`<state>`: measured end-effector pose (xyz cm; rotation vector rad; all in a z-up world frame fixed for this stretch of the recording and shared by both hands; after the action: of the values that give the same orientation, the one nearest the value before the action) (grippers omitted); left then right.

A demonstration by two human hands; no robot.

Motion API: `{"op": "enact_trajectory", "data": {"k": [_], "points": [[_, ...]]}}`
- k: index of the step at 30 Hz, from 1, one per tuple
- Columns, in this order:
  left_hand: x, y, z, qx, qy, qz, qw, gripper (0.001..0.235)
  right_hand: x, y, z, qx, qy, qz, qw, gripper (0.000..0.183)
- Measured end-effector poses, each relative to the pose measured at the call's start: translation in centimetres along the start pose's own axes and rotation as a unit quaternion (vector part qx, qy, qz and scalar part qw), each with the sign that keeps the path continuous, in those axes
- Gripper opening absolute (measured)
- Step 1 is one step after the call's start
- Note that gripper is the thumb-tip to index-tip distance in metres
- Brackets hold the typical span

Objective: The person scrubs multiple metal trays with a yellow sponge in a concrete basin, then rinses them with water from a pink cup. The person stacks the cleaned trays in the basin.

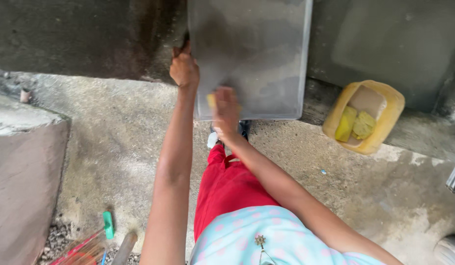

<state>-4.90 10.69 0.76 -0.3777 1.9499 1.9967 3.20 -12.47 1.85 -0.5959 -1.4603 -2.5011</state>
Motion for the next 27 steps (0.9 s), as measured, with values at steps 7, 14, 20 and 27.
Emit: {"op": "enact_trajectory", "data": {"k": [7, 14, 20, 27], "points": [[-0.3, -1.1, -1.4, -0.048, -0.029, 0.067, 0.996, 0.058, -26.4, 12.0, -1.0, -0.012, -0.346, -0.068, 0.936, 0.053], [-6.0, 2.7, -8.6, 0.178, -0.014, 0.109, 0.978, 0.100, -20.4, 19.2, 8.3, -0.037, -0.374, 0.696, 0.612, 0.037], [-17.9, 22.5, -10.5, 0.303, -0.115, -0.446, 0.834, 0.121, 5.0, 23.0, 18.4, -0.152, -0.234, 0.665, 0.693, 0.049], [-9.8, 30.5, -6.8, 0.155, -0.125, -0.455, 0.868, 0.078, 2.4, 6.0, 19.0, 0.003, -0.386, 0.434, 0.814, 0.035]]}}
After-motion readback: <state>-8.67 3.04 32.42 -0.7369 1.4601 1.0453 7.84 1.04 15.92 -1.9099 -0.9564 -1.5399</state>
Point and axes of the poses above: each hand's wrist, its own z-axis towards the middle knuckle, its own y-axis out of the back of the hand, x = y × z, the point moved 8 cm from there along z, towards the middle knuckle, and after that the axes turned 7 degrees about -x, right-handed, at the moved point
